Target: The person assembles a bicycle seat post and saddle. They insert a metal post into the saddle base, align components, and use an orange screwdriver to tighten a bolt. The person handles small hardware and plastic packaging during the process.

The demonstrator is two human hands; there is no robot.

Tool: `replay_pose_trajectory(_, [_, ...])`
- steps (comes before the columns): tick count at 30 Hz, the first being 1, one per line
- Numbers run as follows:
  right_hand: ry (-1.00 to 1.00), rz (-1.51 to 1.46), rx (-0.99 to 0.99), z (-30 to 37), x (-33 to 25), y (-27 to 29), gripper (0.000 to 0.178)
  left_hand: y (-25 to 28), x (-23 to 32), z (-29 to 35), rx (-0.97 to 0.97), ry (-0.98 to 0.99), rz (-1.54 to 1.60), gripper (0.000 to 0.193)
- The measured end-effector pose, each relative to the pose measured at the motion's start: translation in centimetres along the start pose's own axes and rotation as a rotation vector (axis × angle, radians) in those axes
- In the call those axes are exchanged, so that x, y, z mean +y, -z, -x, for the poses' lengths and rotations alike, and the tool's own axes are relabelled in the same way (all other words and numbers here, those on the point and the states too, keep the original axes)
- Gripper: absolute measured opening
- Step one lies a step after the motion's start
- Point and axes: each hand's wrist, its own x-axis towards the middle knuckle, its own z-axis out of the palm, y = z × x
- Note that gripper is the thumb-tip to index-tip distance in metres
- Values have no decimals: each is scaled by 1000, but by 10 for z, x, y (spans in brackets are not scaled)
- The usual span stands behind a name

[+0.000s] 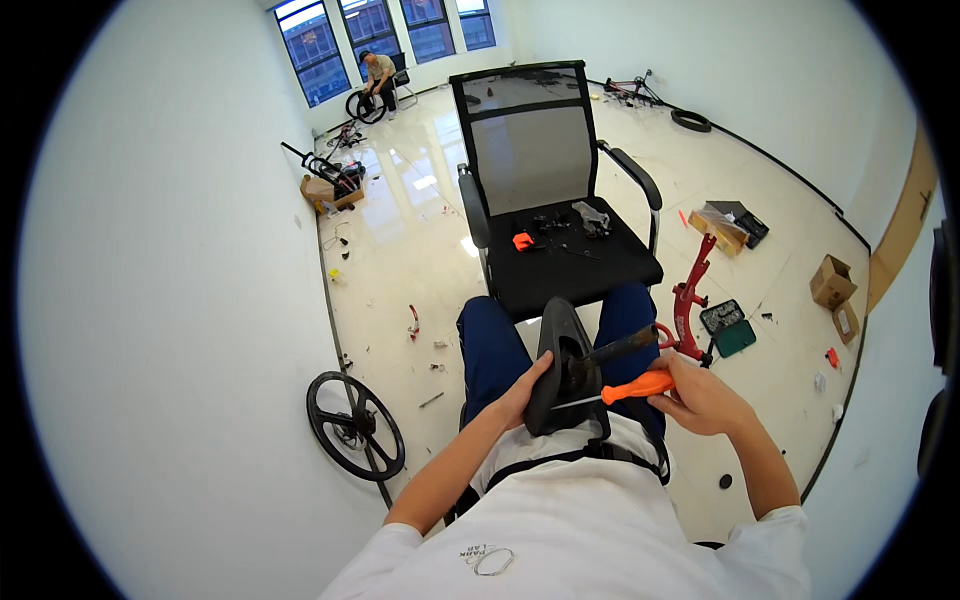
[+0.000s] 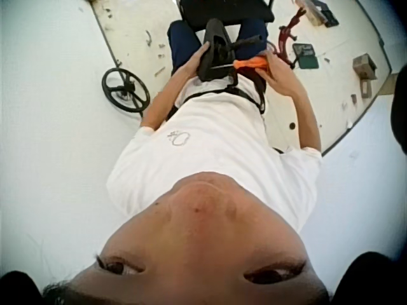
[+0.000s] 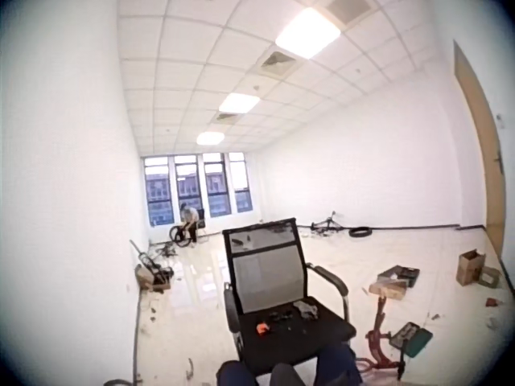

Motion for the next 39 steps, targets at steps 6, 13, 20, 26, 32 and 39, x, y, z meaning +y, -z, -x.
replay_pose_trajectory(6, [-62,13,62,13,17,-9,36,1,2,5,31,51,-421,80])
replay_pose_trajectory(13, [60,236,246,31,9,-19,42,-10,-6,-5,-14,-117,-415,76])
replay_pose_trajectory(20, [245,469,279,30,-19,-20,49,0,-1,-19,-48,-50,-338,60])
replay_pose_trajectory(26, [213,244,224,2,4,10,37,17,-8,-13,-176,-23,-258,51])
replay_pose_trajectory(32, [289,343,187,-16,-11,29,34,14,7,-7,-159,-138,-752,62])
replay_pose_trajectory(39, [16,127,47,-24,-12,61,29,-12,43,25,-194,-297,-831,56])
